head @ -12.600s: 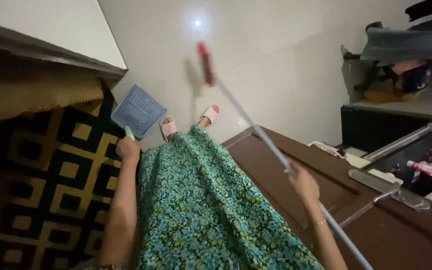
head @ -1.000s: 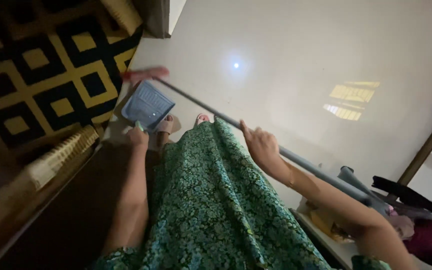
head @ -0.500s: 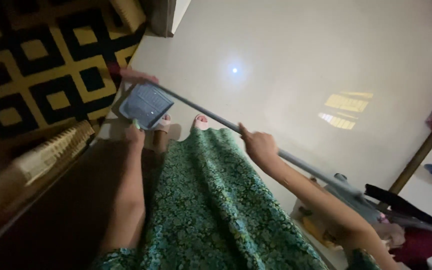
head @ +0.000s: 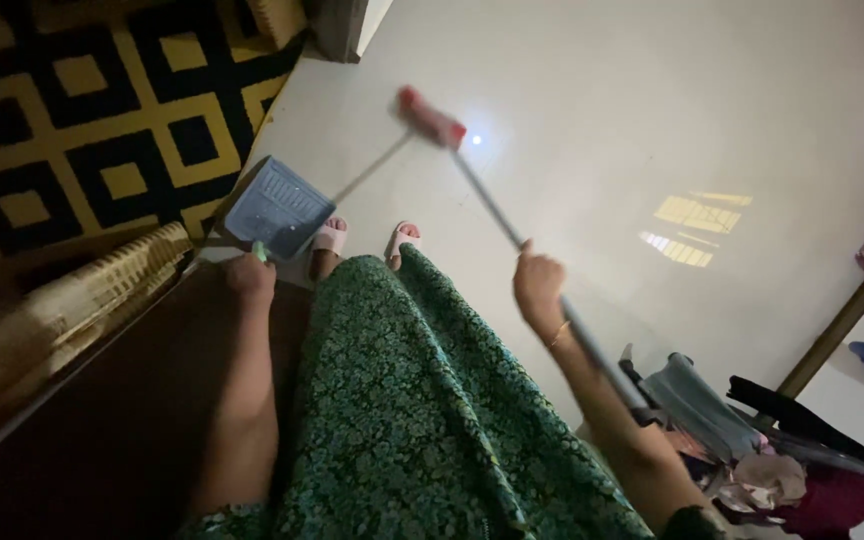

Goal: The person is sweeping dust off the tiled bedroom floor into a dustpan.

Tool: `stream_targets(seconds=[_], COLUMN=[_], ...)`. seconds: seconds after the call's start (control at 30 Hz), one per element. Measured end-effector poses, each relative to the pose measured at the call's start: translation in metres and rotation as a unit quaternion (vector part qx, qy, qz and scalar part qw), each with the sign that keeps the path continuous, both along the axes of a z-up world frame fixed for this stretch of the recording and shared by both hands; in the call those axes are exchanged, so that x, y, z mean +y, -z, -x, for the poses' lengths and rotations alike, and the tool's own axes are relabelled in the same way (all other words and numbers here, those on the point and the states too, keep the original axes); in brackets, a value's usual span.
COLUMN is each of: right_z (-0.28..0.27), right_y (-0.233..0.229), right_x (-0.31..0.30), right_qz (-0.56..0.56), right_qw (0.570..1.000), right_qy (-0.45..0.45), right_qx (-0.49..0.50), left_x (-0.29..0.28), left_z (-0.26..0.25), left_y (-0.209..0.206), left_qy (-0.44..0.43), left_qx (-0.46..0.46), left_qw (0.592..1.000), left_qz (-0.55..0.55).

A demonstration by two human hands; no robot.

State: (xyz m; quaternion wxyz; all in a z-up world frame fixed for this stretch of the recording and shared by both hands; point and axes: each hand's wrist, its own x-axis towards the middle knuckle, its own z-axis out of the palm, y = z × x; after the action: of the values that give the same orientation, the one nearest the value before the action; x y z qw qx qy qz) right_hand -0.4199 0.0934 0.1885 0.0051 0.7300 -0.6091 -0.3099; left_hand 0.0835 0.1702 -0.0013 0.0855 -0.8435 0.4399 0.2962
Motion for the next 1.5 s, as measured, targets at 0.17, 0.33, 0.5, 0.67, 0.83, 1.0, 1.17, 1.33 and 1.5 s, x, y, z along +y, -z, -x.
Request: stream_targets(seconds=[0.17, 0.33, 0.5, 0.67, 0.83, 1.0, 1.17, 1.33, 1.5], right_z=[-0.017, -0.017, -0.028, -0.006, 0.01, 0.009, -0.005, -0.007, -0.05], right_y=[-0.027, -0.132, -0.171, -0.071, 0.0, -0.102, -0.135, -0.091, -0.07], right_x=[0.039, 0.009, 0.014, 0.046, 0.076, 0.054, 0.005, -0.066, -0.141], right_qz=[-0.159, -0.184, -0.107, -0.127, -0.11, -0.132, -0.078, 0.131, 0.079], right_qw=[0.968, 0.93, 0.963, 0.968, 0.971, 0.963, 0.989, 0.952, 0.942], right_qy=[0.156, 0.281, 0.226, 0.206, 0.158, 0.2, 0.059, -0.231, -0.305], right_qx=[-0.111, -0.149, -0.103, -0.073, -0.139, -0.121, -0.112, -0.151, -0.116], left_x=[0.002, -0.017, -0.014, -0.017, -0.017, -0.007, 0.017, 0.051, 0.078], left_z=[0.0, -0.004, -0.003, -0.002, -0.003, -0.005, 0.005, 0.028, 0.053], left_y=[0.002, 0.005, 0.003, 0.001, -0.004, -0.013, -0.024, -0.029, -0.028], left_qy=[-0.018, 0.026, 0.02, 0.026, 0.044, 0.012, 0.043, -0.076, -0.161], left_qx=[0.016, -0.012, -0.008, 0.0, 0.004, 0.0, -0.031, -0.035, 0.012], left_qw=[1.0, 0.999, 1.0, 0.998, 0.999, 1.0, 0.999, 0.995, 0.986], left_qz=[0.011, -0.017, -0.015, -0.049, -0.012, -0.02, 0.007, 0.046, 0.053])
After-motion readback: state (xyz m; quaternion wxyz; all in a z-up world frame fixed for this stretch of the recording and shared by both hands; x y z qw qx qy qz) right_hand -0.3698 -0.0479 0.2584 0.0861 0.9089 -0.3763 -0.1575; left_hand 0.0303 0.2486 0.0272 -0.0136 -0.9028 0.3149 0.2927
